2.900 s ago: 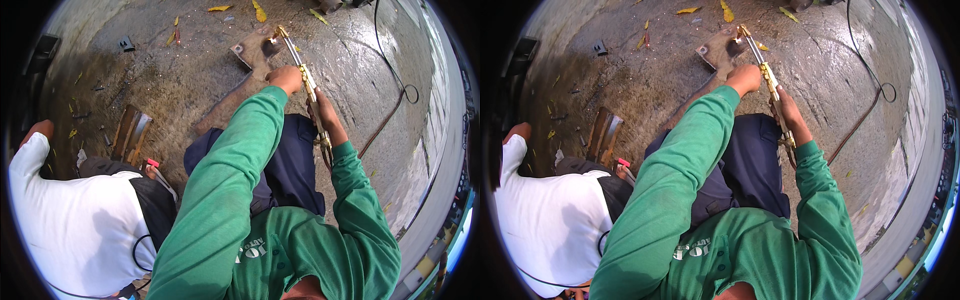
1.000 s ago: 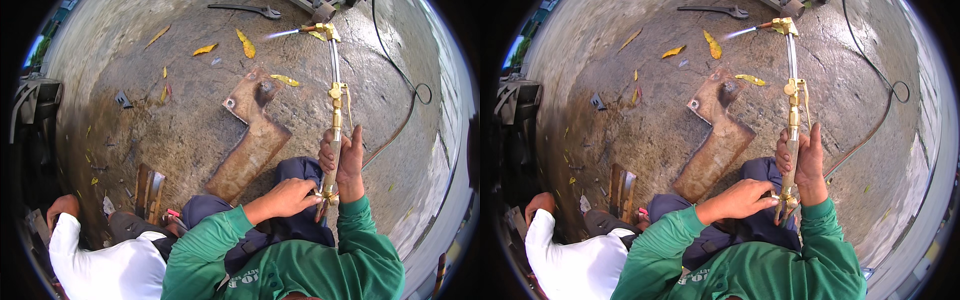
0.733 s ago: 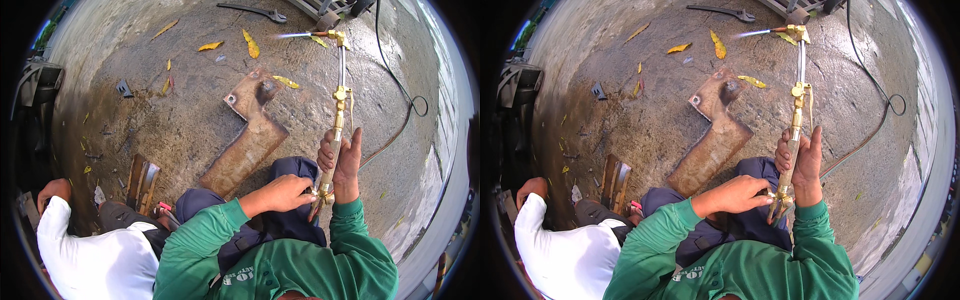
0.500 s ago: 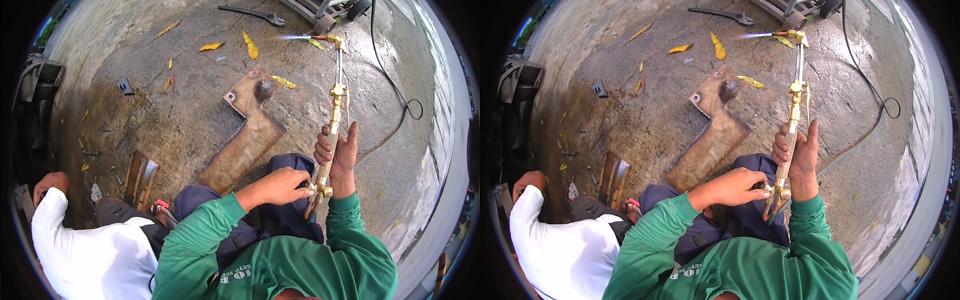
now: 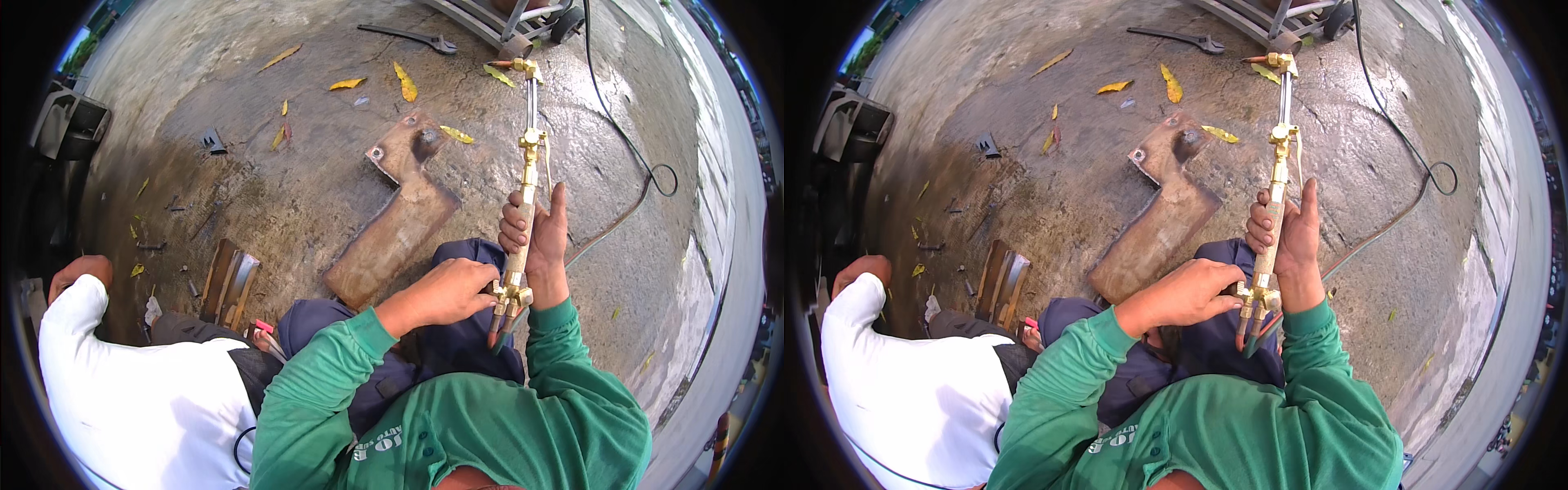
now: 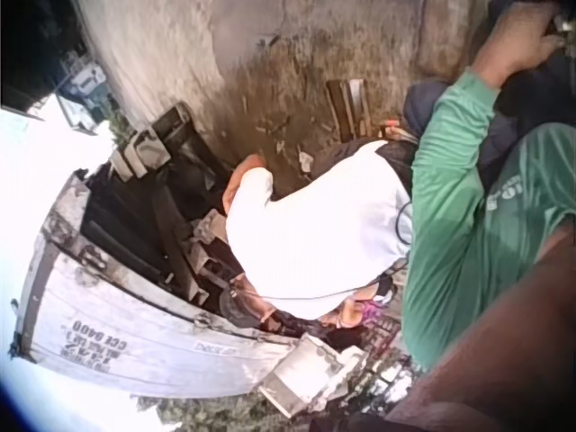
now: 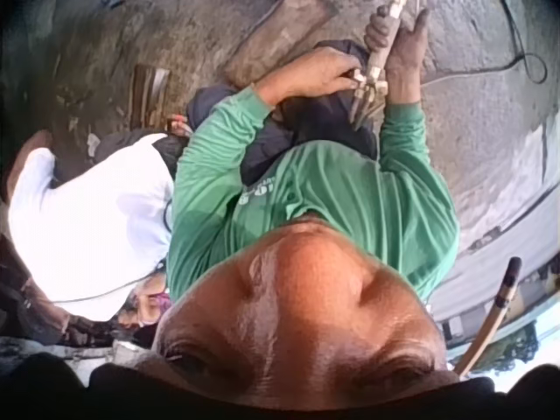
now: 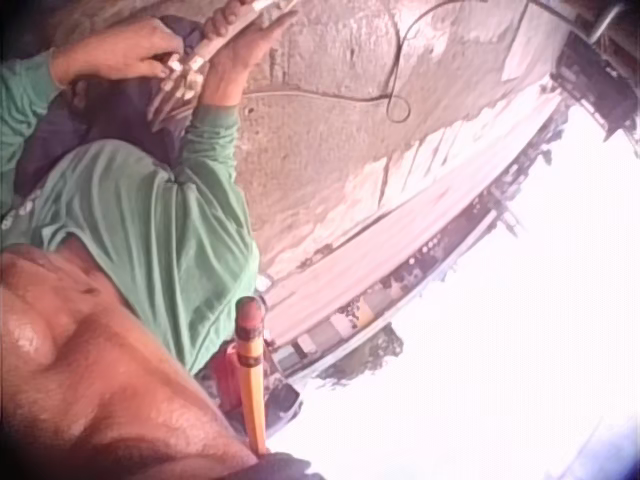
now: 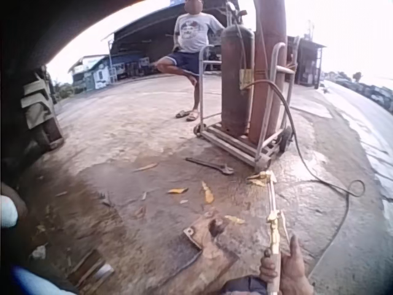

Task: The person uses a blowtorch to heat and cut a metal plate on the ground. They ignite the torch, apply the flame to specific points on the metal, and then use a hammer to separate the heated sections.

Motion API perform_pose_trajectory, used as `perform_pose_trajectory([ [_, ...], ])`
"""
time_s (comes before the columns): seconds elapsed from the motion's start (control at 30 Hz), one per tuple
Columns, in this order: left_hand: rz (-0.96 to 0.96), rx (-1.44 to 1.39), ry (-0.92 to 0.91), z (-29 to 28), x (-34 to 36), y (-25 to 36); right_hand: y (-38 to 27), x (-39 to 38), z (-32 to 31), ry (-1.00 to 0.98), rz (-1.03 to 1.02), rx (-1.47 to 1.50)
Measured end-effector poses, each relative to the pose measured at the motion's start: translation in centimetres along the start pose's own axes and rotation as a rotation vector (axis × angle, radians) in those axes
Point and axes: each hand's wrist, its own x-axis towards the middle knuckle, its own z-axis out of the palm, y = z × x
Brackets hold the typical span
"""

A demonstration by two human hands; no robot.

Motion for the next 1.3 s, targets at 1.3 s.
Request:
perform_pose_trajectory([
  [1.3, -0.657, -0.328, -0.074, -6.9, -3.4, -5.3, 6.9, -4.7, -0.4, 0.019, 0.537, -0.931],
])
